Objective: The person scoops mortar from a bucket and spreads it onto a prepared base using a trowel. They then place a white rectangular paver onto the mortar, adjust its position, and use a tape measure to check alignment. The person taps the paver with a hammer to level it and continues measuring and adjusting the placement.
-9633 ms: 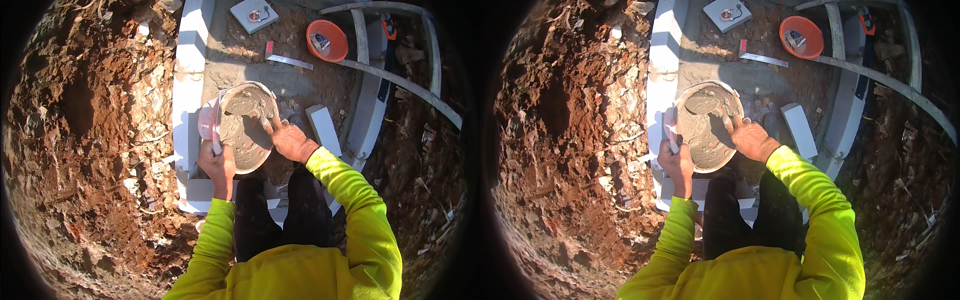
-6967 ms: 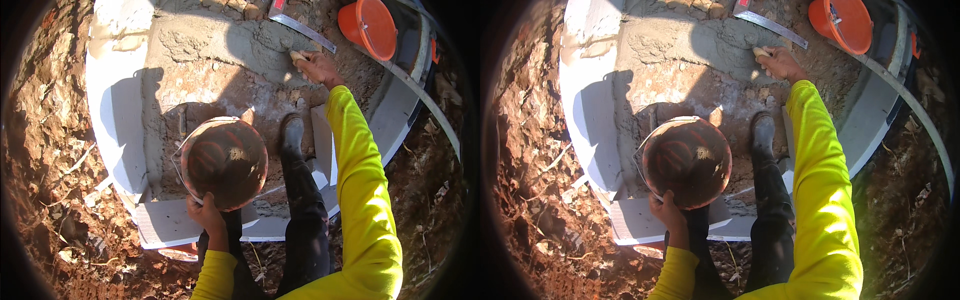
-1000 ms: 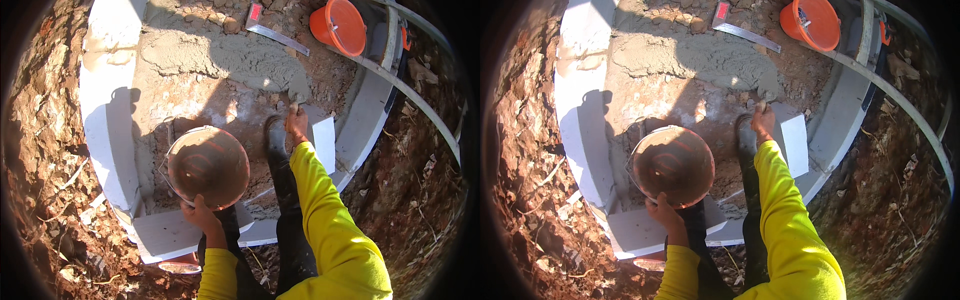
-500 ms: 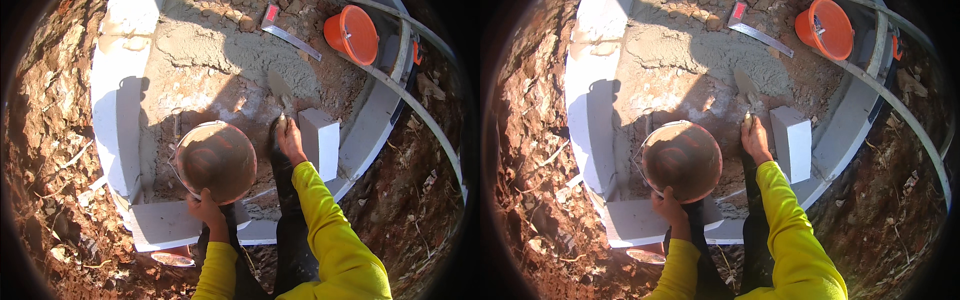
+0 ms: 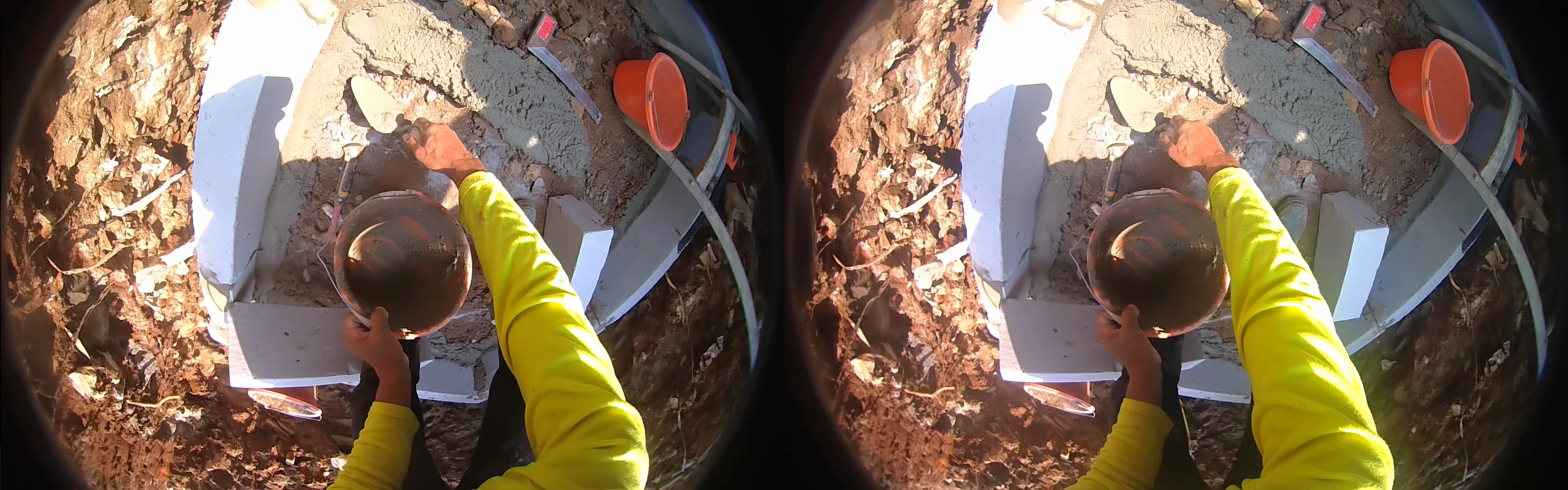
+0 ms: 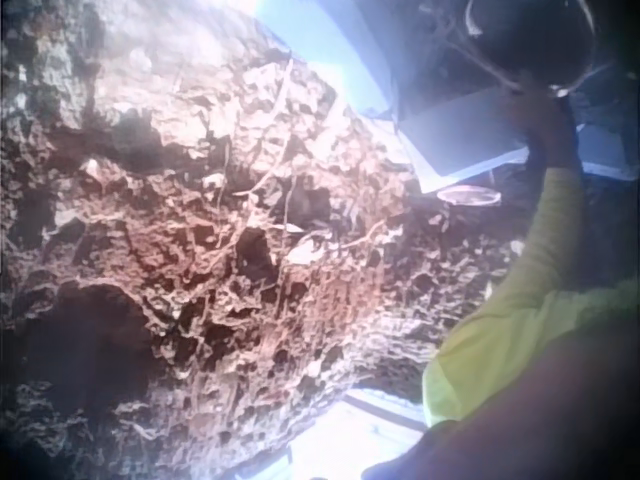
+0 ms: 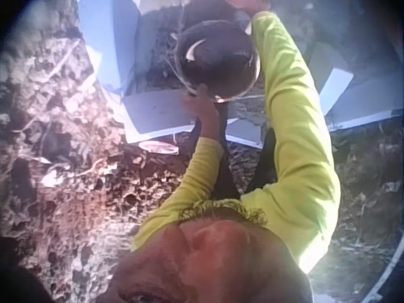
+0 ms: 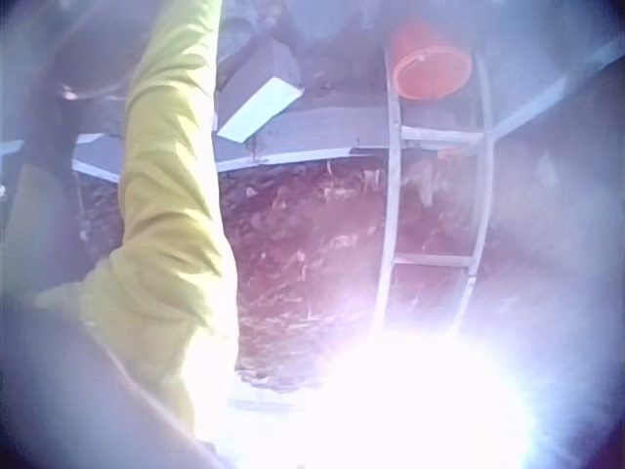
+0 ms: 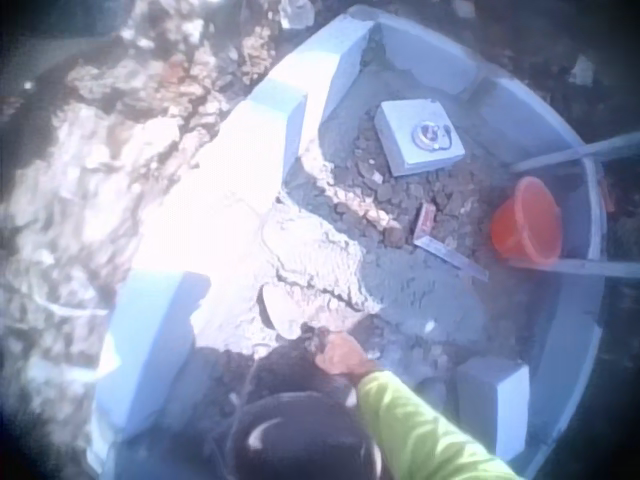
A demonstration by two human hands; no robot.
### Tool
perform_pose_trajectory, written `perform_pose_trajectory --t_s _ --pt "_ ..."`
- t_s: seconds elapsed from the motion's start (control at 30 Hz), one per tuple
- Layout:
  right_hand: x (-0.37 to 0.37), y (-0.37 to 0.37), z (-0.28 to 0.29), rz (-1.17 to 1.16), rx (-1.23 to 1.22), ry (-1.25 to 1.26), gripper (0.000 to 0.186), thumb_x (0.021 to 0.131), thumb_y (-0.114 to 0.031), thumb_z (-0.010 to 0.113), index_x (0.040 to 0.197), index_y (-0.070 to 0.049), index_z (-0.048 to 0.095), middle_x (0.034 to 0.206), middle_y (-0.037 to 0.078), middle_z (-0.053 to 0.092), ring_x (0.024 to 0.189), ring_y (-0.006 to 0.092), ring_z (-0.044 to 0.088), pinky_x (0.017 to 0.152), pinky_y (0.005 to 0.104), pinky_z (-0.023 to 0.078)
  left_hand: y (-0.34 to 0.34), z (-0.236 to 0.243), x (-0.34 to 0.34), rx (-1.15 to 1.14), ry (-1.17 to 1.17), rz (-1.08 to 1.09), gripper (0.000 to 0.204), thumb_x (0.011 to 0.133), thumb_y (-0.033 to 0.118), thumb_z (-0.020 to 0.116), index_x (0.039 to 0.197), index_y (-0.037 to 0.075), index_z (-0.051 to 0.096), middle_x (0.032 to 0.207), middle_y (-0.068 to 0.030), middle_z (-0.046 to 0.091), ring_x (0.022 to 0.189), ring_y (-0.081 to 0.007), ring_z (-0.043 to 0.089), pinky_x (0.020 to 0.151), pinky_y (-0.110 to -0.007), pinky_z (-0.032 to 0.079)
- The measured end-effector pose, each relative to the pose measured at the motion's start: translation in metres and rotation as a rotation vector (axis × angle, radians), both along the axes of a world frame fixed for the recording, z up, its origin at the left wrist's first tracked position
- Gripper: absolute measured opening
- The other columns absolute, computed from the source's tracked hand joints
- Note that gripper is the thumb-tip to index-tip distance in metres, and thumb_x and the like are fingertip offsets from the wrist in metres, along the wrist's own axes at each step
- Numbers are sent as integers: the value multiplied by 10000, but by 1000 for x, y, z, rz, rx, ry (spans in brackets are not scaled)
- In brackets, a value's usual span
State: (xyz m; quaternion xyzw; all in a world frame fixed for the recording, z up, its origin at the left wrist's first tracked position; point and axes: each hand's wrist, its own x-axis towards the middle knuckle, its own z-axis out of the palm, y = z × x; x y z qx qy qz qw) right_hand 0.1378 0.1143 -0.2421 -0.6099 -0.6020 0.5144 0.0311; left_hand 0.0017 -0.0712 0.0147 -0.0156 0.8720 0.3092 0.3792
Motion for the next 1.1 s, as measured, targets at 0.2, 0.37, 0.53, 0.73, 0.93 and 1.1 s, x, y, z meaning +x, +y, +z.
perform_pose_trajectory --t_s 0.2,0.37,0.53,0.73,0.93,1.1 --pt "8 22 -9 245 52 -133 390 903 -352 571 1094 -13 580 897 253 670 898 433 634 799 481 507 -4 -5 -7 51 -18 98 170 799 -45 592 783 58 459 702 16 488 537 -35 419 469 -208 351" --pt "-20 25 -5 303 -14 -91 362 906 -338 580 1063 -12 567 888 261 660 870 434 634 773 487 501 2 -3 -13 52 -36 144 200 800 -57 589 768 71 437 692 31 461 537 -27 383 469 -203 317" --pt "-14 14 -44 93 -25 112 408 901 -353 566 1123 -12 594 950 275 664 924 430 634 824 466 515 13 -1 -17 73 -33 142 203 800 -55 592 765 72 439 705 27 475 554 -27 391 479 -203 321" --pt "-15 13 -21 -65 83 17 420 915 -360 558 1046 39 580 869 291 652 870 460 630 775 484 509 4 -3 -19 104 -7 91 189 807 -44 596 775 70 450 729 15 503 565 -28 404 486 -201 329" --pt "-15 -18 -27 -331 86 -41 431 923 -378 548 1011 43 569 833 319 635 868 497 626 764 514 497 13 7 -16 17 -103 112 131 805 -28 578 892 51 519 854 -4 559 741 -74 532 697 -228 458" --pt "-5 -48 -35 -503 135 -37 338 916 -311 605 925 19 533 747 272 625 749 475 625 673 510 494 7 1 -11 59 -48 17 127 815 -14 574 906 53 517 856 -10 560 715 -78 542 622 -218 484"
